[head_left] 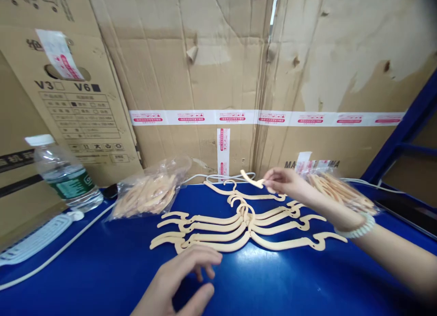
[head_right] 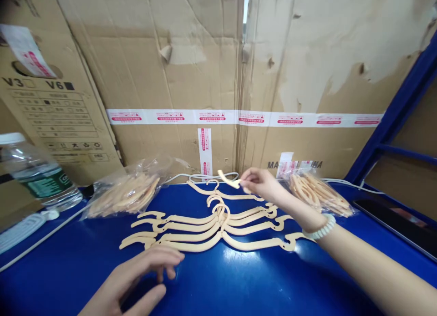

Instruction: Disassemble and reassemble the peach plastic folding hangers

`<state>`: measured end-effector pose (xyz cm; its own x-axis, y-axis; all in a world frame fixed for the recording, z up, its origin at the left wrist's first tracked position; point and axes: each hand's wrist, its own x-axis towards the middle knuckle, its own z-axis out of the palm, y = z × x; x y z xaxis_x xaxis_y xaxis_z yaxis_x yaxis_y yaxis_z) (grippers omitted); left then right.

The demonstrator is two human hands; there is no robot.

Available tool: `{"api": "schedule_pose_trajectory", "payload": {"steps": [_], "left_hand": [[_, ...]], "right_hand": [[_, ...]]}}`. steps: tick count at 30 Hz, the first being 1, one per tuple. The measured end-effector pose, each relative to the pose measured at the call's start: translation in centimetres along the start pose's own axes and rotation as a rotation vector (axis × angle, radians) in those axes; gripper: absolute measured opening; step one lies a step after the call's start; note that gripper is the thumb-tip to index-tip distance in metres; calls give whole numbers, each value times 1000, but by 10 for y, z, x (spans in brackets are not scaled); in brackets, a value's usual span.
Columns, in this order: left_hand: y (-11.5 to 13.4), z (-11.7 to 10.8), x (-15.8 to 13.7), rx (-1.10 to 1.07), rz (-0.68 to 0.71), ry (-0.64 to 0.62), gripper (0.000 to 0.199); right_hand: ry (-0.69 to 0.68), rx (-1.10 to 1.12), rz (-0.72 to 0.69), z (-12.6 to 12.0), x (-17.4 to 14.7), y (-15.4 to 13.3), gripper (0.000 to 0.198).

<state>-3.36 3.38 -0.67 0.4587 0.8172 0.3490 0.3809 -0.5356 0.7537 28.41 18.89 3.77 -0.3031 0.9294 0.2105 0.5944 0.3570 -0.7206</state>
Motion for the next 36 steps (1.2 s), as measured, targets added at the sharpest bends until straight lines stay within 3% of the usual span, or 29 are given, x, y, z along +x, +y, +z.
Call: {"api": "schedule_pose_trajectory", "payload": {"steps": [2,4,5,7,9,12,16,17,19,23,27,30,36], "left_hand": [[0,4,5,-248,-128,-11,25],[-2,9,8,-501,-222,17,32],[-4,11,8,-590,-251,36,35],[-5,13,8,-682,-277,61,32],[-4,12,8,-723,-272,83,24],[-1,8,8,-745,-281,163,24],[1,2,9,-724,-342,252,28],[1,1,10,-744,-361,260,30],[0,0,10,-805,-403,266,34],[-7,2,10,-878,-437,267,39],[-12,3,10,-856,-441,270,37],[-12,0,11,-849,-451,272,38],[-8,-8,14,-755,-466,289,34]], "right_hand": [[-138,167,27,29,-18,-28,44],[-416,648,215,60,-38,-53,48],[-524,788,285,75,-48,-64,49],[-650,935,352,98,-63,-79,49],[-697,943,355,112,-69,-88,50],[-635,759,189,107,-57,-90,45],[-163,26,-258,67,-18,-71,16],[-89,-215,-294,56,-8,-63,12],[-72,-332,-263,41,7,-42,11],[-134,-407,-225,39,19,-5,8],[-140,-410,-217,47,19,9,11],[-180,-366,-184,42,19,3,12],[-281,-231,-155,8,1,-30,24]]}}
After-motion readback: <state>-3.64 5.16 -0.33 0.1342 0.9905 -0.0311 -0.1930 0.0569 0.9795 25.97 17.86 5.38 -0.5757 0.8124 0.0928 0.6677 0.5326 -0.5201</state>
